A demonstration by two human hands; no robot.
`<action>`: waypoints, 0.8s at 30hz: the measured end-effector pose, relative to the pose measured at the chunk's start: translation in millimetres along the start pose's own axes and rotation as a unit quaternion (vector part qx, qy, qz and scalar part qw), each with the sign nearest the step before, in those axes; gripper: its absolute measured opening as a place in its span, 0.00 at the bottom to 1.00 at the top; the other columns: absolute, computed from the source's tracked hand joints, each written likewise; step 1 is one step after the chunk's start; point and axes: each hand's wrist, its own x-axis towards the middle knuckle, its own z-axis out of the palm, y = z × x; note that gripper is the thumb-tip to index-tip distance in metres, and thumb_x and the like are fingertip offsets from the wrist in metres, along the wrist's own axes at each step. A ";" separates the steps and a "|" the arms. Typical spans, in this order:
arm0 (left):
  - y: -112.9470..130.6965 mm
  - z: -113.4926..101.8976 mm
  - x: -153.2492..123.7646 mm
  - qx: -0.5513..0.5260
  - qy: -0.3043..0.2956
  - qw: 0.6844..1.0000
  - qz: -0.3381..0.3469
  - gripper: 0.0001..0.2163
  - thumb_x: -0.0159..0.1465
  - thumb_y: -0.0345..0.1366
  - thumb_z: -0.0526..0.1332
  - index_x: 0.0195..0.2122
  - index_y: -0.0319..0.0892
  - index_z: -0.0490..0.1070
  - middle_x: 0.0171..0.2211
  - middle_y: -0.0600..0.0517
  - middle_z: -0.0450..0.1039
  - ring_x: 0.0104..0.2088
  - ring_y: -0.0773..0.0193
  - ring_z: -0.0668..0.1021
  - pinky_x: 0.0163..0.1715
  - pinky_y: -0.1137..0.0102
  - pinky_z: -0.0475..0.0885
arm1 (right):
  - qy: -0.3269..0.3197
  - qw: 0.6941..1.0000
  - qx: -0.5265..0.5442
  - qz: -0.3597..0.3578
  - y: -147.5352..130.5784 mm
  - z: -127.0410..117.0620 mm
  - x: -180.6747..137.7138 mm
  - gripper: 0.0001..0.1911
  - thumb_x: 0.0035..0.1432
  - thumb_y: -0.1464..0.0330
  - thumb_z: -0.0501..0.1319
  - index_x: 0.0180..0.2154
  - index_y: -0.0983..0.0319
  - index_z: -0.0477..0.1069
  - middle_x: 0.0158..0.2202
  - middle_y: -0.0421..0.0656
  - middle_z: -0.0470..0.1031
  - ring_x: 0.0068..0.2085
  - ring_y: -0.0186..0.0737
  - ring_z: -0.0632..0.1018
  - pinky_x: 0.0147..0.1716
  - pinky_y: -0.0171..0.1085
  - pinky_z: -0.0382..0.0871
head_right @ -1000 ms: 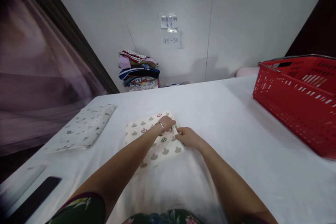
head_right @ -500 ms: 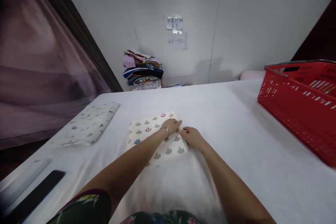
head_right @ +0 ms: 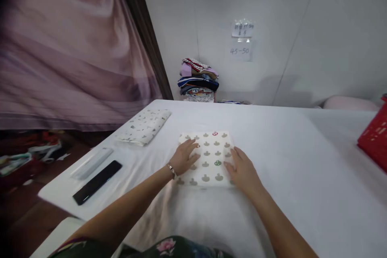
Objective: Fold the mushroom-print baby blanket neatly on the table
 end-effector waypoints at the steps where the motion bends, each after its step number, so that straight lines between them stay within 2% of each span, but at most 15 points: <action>1: -7.3 3.2 -8.2 0.030 -0.011 0.999 -0.024 0.22 0.61 0.43 0.54 0.55 0.42 0.62 0.60 0.45 0.55 0.61 0.53 0.54 0.59 0.56 0.51 | 0.007 0.999 -0.009 -0.040 -8.9 2.8 -3.8 0.30 0.59 0.54 0.47 0.59 0.61 0.56 0.62 0.47 0.52 0.61 0.48 0.56 0.56 0.46 0.55; 4: -18.7 20.3 -22.5 0.074 -0.054 0.994 -0.067 0.27 0.62 0.48 0.50 0.59 0.41 0.56 0.63 0.45 0.46 0.63 0.53 0.47 0.60 0.54 0.47 | -0.053 0.992 -0.053 -0.103 -24.2 19.9 -10.4 0.34 0.59 0.50 0.44 0.61 0.61 0.51 0.64 0.45 0.47 0.64 0.47 0.49 0.60 0.49 0.46; 6: -20.4 30.5 -25.4 0.080 -0.056 0.993 -0.072 0.28 0.62 0.50 0.48 0.61 0.41 0.53 0.64 0.46 0.43 0.64 0.55 0.45 0.61 0.54 0.44 | -0.103 0.987 -0.090 -0.090 -21.8 34.0 -11.4 0.37 0.59 0.47 0.42 0.62 0.62 0.51 0.64 0.46 0.47 0.64 0.48 0.47 0.61 0.50 0.43; 8: -20.7 35.0 -26.0 0.075 -0.056 0.993 -0.071 0.29 0.63 0.51 0.46 0.61 0.41 0.52 0.64 0.47 0.41 0.64 0.55 0.43 0.61 0.55 0.42 | -0.124 0.983 -0.116 -0.075 -13.5 44.0 -12.8 0.38 0.58 0.46 0.40 0.62 0.63 0.51 0.65 0.45 0.45 0.64 0.46 0.45 0.61 0.49 0.41; 10: -20.9 32.6 -25.4 0.058 -0.062 0.994 -0.072 0.29 0.62 0.51 0.46 0.61 0.42 0.52 0.65 0.48 0.41 0.64 0.56 0.43 0.61 0.55 0.42 | -0.131 0.980 -0.128 -0.074 -6.7 46.6 -15.2 0.38 0.58 0.45 0.39 0.62 0.61 0.50 0.65 0.43 0.43 0.64 0.45 0.43 0.61 0.48 0.39; 13: -21.6 19.4 -19.2 0.010 -0.076 0.993 -0.087 0.28 0.62 0.52 0.47 0.59 0.44 0.55 0.64 0.49 0.44 0.64 0.56 0.46 0.61 0.55 0.45 | -0.137 0.980 -0.131 -0.057 -9.6 37.9 -12.6 0.38 0.58 0.45 0.38 0.62 0.61 0.49 0.65 0.43 0.43 0.64 0.45 0.44 0.61 0.48 0.41; 16: -22.7 4.7 -2.0 -0.004 -0.055 0.993 -0.105 0.28 0.62 0.53 0.45 0.59 0.44 0.55 0.64 0.49 0.44 0.64 0.56 0.46 0.60 0.55 0.45 | -0.083 0.985 -0.136 -0.061 -25.9 25.6 10.9 0.38 0.59 0.46 0.37 0.62 0.62 0.48 0.65 0.45 0.40 0.65 0.45 0.43 0.61 0.49 0.41; 19: -26.7 1.5 20.1 0.036 -0.036 0.992 -0.116 0.30 0.61 0.53 0.45 0.60 0.41 0.54 0.65 0.47 0.40 0.64 0.55 0.42 0.61 0.54 0.40 | -0.028 0.986 -0.141 -0.083 -37.2 25.0 51.8 0.37 0.60 0.48 0.38 0.63 0.64 0.47 0.66 0.46 0.39 0.65 0.45 0.41 0.61 0.48 0.40; 22: -35.0 12.1 33.6 0.048 -0.059 0.987 -0.142 0.31 0.61 0.54 0.43 0.61 0.41 0.50 0.65 0.47 0.37 0.64 0.54 0.40 0.61 0.53 0.39 | -0.050 0.986 -0.154 -0.024 -28.7 38.7 86.8 0.36 0.60 0.50 0.39 0.62 0.65 0.48 0.65 0.48 0.41 0.65 0.46 0.43 0.60 0.50 0.41; 24: -41.1 21.9 35.9 0.037 -0.064 0.987 -0.145 0.32 0.61 0.55 0.41 0.63 0.42 0.47 0.65 0.49 0.35 0.64 0.55 0.39 0.60 0.53 0.39 | -0.074 0.984 -0.164 0.019 -15.1 50.4 98.5 0.35 0.60 0.51 0.39 0.62 0.65 0.48 0.65 0.47 0.41 0.64 0.46 0.45 0.59 0.51 0.42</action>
